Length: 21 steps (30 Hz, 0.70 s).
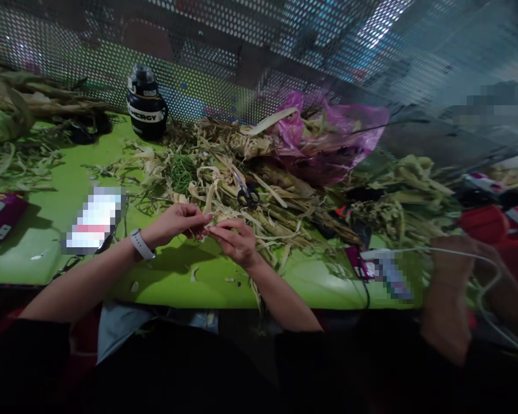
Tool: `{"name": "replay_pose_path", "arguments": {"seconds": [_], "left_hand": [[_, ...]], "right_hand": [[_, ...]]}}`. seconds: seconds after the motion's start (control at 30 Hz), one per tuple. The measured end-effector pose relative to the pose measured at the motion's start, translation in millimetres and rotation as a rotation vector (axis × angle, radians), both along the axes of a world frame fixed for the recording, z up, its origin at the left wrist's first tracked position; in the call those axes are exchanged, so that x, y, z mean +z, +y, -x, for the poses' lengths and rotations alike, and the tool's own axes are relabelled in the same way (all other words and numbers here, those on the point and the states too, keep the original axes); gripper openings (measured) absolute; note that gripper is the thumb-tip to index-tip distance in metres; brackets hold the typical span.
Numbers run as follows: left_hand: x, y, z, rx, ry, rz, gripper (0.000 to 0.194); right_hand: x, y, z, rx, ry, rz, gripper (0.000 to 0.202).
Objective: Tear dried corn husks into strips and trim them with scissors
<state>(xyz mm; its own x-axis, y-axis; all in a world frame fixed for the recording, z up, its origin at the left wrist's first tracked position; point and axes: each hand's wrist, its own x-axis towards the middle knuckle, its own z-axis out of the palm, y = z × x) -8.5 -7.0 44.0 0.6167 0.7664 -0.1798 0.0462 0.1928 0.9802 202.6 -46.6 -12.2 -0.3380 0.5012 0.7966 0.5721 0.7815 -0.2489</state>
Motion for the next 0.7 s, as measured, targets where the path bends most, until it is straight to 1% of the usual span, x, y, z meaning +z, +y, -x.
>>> {"name": "replay_pose_path", "arguments": {"seconds": [0.07, 0.13, 0.23, 0.3, 0.4, 0.47, 0.57, 0.7], "left_hand": [[-0.2, 0, 0, -0.046, -0.010, 0.027, 0.034], [-0.5, -1, 0, -0.060, -0.034, 0.036, 0.034], [-0.5, -2, -2, -0.027, -0.048, 0.009, 0.036], [-0.3, -3, -4, -0.011, -0.046, -0.007, 0.037], [-1.2, -4, -5, 0.009, -0.048, -0.035, 0.036], [-3.5, -3, -5, 0.020, -0.054, -0.066, 0.035], [-8.2, 0, -5, 0.030, -0.045, -0.108, 0.034], [-10.0, 0, -4, 0.028, -0.024, -0.130, 0.034]], "right_hand": [[-0.1, 0, 1, 0.011, 0.030, -0.020, 0.032], [0.3, 0, 2, 0.008, 0.055, 0.001, 0.029], [1.3, 0, 5, 0.020, 0.090, 0.084, 0.022], [2.6, 1, 7, 0.025, 0.110, 0.109, 0.018], [6.0, 2, 9, -0.028, 0.114, 0.107, 0.011], [8.6, 2, 10, -0.054, 0.123, 0.132, 0.011], [11.5, 2, 10, -0.020, 0.159, 0.182, 0.013], [11.7, 3, 9, 0.030, 0.167, 0.172, 0.011]]}}
